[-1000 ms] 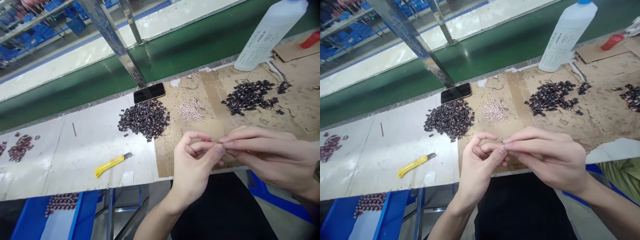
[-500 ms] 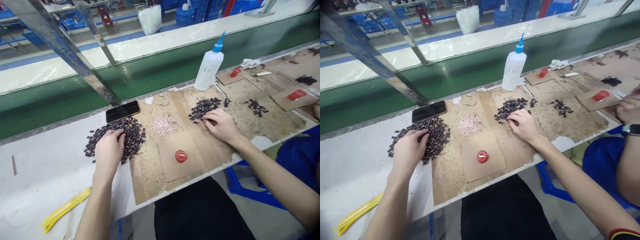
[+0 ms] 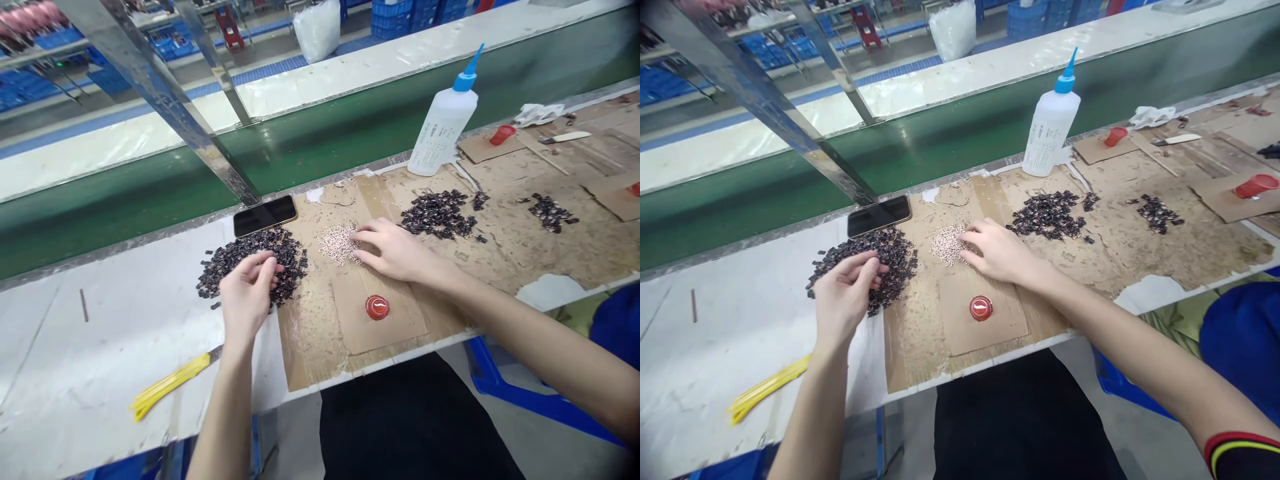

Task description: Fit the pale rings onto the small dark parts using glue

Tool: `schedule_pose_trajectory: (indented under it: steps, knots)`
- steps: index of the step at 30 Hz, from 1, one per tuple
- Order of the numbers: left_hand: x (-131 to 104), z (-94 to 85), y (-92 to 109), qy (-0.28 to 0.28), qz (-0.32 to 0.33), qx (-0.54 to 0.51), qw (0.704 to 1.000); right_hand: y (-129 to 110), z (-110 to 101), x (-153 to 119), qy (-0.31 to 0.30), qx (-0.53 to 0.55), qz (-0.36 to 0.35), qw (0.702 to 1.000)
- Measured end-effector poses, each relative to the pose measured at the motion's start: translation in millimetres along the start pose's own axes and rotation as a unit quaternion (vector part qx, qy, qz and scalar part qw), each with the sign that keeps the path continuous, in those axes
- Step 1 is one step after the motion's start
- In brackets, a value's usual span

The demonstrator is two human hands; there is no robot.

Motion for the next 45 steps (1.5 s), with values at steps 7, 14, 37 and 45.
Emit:
schedule_pose_trajectory:
  steps: [7,14,37,45]
  knots:
    - [-48.1,36.4,-4.8,-0.079,-0.137,-0.302,0.940,-18.4,17.1,24.9,-0.056,-0.028,-0.022,0.998]
    - [-64.5,53.8,6.4,-0.126,-0.196,-0.440,0.867,-13.9,19.8,26.2,-0.038,-0.020,0.005,0.999]
    - [-88.3,64.8,29.3,-0.056,-0.037,-0.306,0.950,-8.5,-19.2,-22.8,0.008,0.574,0.251,0.779]
    - [-103.6,85.4,69.0,-0.077,0.173,-0.161,0.969,-44.4,-32.4,-53.5,-0.014,0.657,0.223,0.720]
Point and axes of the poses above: each hand's wrist, its own x-axis towards the middle knuckle, its own z-axis out of the palm, y = z × x, the point moved 6 cm from there along x, towards the middle knuckle, and after that the axes turned 11 degrees about -x, right-handed, at the moved point
